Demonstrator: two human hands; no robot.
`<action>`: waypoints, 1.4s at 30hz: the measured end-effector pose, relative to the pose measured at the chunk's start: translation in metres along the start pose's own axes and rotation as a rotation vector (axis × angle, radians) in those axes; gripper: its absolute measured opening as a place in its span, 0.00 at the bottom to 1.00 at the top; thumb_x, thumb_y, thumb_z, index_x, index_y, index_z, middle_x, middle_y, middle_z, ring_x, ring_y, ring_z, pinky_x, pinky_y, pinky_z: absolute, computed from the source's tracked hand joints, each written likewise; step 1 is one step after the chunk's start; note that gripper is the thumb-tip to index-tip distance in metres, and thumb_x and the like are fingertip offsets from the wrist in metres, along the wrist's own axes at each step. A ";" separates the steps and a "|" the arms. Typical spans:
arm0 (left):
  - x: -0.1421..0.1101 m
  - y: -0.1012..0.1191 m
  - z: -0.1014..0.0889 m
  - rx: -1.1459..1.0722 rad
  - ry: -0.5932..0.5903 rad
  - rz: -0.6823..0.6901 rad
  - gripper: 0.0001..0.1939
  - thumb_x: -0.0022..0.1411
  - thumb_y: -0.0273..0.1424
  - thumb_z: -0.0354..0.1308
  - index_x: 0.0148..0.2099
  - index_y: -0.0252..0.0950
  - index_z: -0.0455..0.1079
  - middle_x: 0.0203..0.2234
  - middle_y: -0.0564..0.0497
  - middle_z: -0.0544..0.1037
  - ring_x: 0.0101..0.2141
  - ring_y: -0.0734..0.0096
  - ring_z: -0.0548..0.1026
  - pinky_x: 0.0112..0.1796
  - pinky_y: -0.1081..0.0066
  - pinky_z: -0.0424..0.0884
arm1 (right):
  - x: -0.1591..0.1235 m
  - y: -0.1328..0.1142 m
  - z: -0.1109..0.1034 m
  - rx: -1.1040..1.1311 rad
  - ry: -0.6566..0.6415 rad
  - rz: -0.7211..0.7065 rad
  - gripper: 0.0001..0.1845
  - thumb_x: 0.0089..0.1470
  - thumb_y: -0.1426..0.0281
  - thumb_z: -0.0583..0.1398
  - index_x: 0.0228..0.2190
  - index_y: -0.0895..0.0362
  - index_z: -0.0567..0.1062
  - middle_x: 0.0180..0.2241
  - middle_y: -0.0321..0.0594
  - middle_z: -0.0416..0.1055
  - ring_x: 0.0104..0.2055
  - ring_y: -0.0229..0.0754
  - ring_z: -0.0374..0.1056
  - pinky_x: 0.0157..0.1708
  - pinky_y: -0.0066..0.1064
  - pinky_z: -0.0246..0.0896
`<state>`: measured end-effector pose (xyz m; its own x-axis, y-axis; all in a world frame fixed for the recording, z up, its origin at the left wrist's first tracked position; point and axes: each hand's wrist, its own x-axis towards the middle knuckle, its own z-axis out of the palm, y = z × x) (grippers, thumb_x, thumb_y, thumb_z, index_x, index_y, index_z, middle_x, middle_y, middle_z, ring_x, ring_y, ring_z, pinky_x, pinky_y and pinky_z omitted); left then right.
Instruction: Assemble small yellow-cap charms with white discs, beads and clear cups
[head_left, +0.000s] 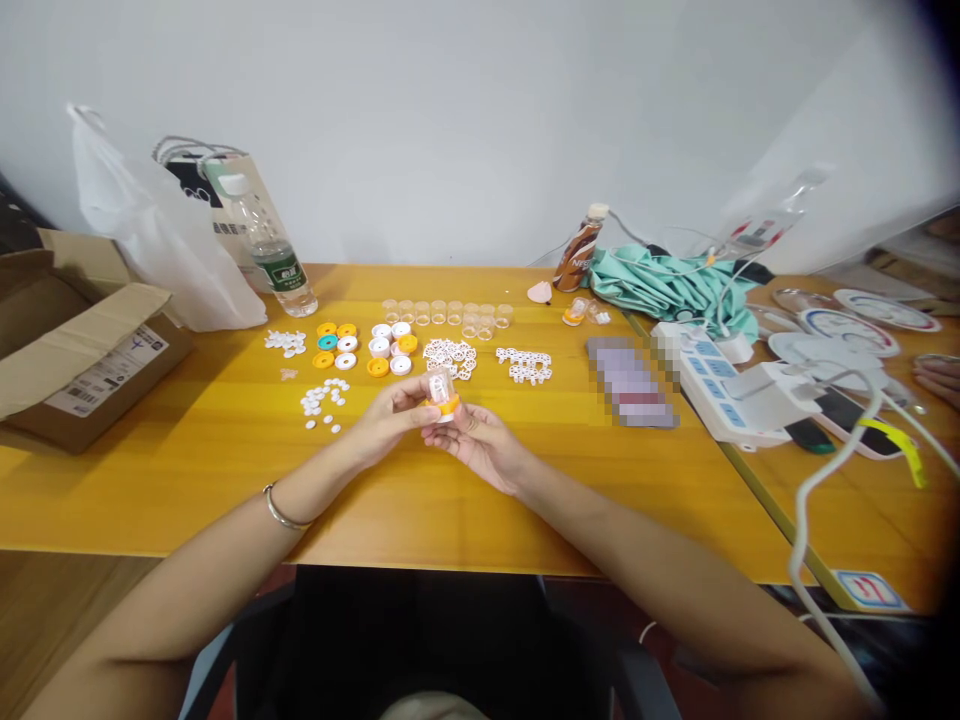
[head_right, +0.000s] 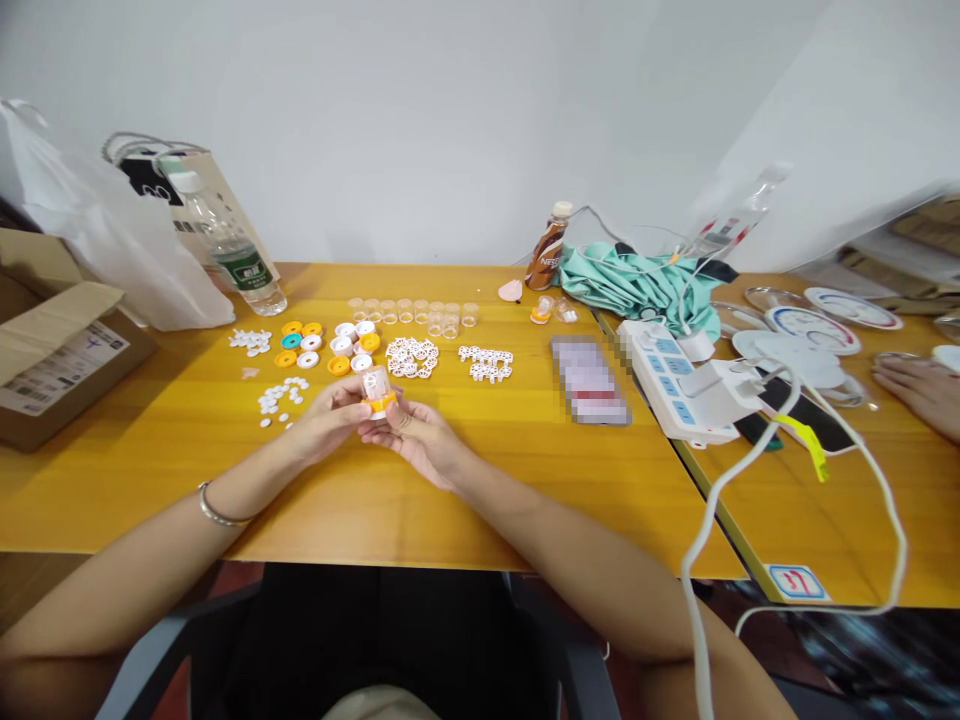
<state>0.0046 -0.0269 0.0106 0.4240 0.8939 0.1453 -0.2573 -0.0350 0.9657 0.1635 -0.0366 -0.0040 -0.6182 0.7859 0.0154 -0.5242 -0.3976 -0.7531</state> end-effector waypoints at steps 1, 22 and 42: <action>0.000 0.000 0.000 -0.002 -0.004 -0.006 0.14 0.50 0.35 0.64 0.38 0.33 0.72 0.30 0.50 0.74 0.28 0.74 0.70 0.30 0.74 0.65 | 0.000 0.000 0.000 0.013 -0.007 0.006 0.17 0.43 0.58 0.66 0.31 0.59 0.76 0.29 0.39 0.74 0.35 0.36 0.69 0.43 0.29 0.63; 0.003 -0.019 0.000 0.792 0.173 0.328 0.18 0.58 0.32 0.57 0.51 0.36 0.68 0.49 0.44 0.73 0.49 0.62 0.70 0.52 0.60 0.64 | 0.010 -0.014 -0.014 -0.444 0.330 -0.209 0.18 0.42 0.63 0.67 0.36 0.54 0.71 0.34 0.35 0.72 0.34 0.35 0.68 0.39 0.30 0.63; -0.004 -0.017 -0.003 1.038 0.148 0.436 0.19 0.62 0.31 0.52 0.56 0.40 0.61 0.51 0.44 0.67 0.52 0.63 0.66 0.48 0.61 0.69 | 0.025 -0.050 -0.043 -0.205 0.486 -0.296 0.16 0.40 0.69 0.66 0.34 0.52 0.70 0.34 0.30 0.72 0.36 0.33 0.71 0.42 0.26 0.67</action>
<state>0.0047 -0.0289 -0.0067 0.3497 0.7567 0.5524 0.5157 -0.6477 0.5608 0.1995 0.0229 0.0060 -0.0993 0.9948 -0.0217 -0.4794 -0.0669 -0.8750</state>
